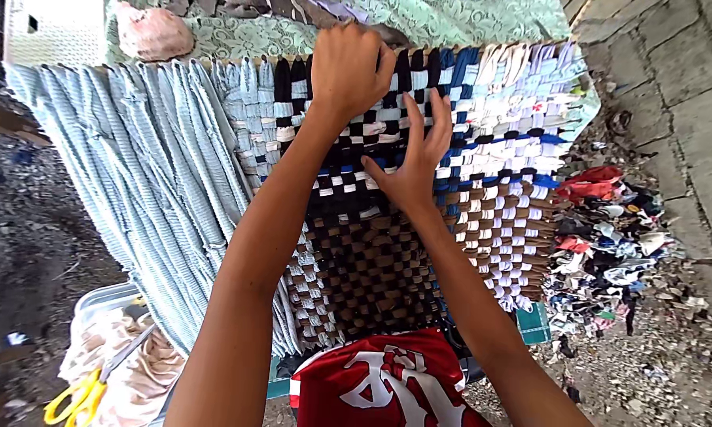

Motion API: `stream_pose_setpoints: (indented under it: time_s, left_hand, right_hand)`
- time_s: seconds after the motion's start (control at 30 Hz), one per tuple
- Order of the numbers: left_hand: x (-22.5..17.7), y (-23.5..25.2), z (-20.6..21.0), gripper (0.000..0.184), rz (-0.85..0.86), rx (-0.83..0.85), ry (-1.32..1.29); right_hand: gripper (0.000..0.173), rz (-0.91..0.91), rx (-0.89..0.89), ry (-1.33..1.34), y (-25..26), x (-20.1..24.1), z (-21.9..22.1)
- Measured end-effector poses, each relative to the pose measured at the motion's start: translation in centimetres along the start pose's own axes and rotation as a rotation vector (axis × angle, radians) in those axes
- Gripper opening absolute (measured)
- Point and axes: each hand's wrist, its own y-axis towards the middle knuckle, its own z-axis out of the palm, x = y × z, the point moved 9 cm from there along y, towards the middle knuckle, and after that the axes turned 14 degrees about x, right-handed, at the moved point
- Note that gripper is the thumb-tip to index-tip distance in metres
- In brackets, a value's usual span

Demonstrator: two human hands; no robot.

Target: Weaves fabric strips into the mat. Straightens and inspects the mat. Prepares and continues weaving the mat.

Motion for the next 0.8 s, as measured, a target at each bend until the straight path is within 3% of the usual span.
stream_pose_setpoints:
  time_s: [0.17,0.33,0.43,0.57,0.8]
  left_hand:
    - [0.1,-0.2,-0.2,0.045,0.029,-0.003,-0.009]
    - [0.0,-0.2,-0.3,0.044,0.039,0.025,-0.014]
    - [0.0,0.0,-0.3,0.046,0.028,0.015,-0.004]
    - [0.0,0.1,-0.1,0.050,0.029,0.095,-0.022]
    - [0.1,0.0,-0.1,0.051,0.053,0.097,-0.007]
  right_hand:
    - [0.090,0.065,-0.038,-0.124,1.0,-0.3,0.4]
    - [0.080,0.006,-0.019,-0.014,0.3,-1.5,0.2]
    - [0.085,0.027,-0.033,0.001,0.4,-1.4,-0.8]
    - [0.105,0.095,-0.066,-0.098,1.8,0.1,-1.3]
    - [0.098,0.087,-0.040,-0.125,2.3,-1.3,-0.4]
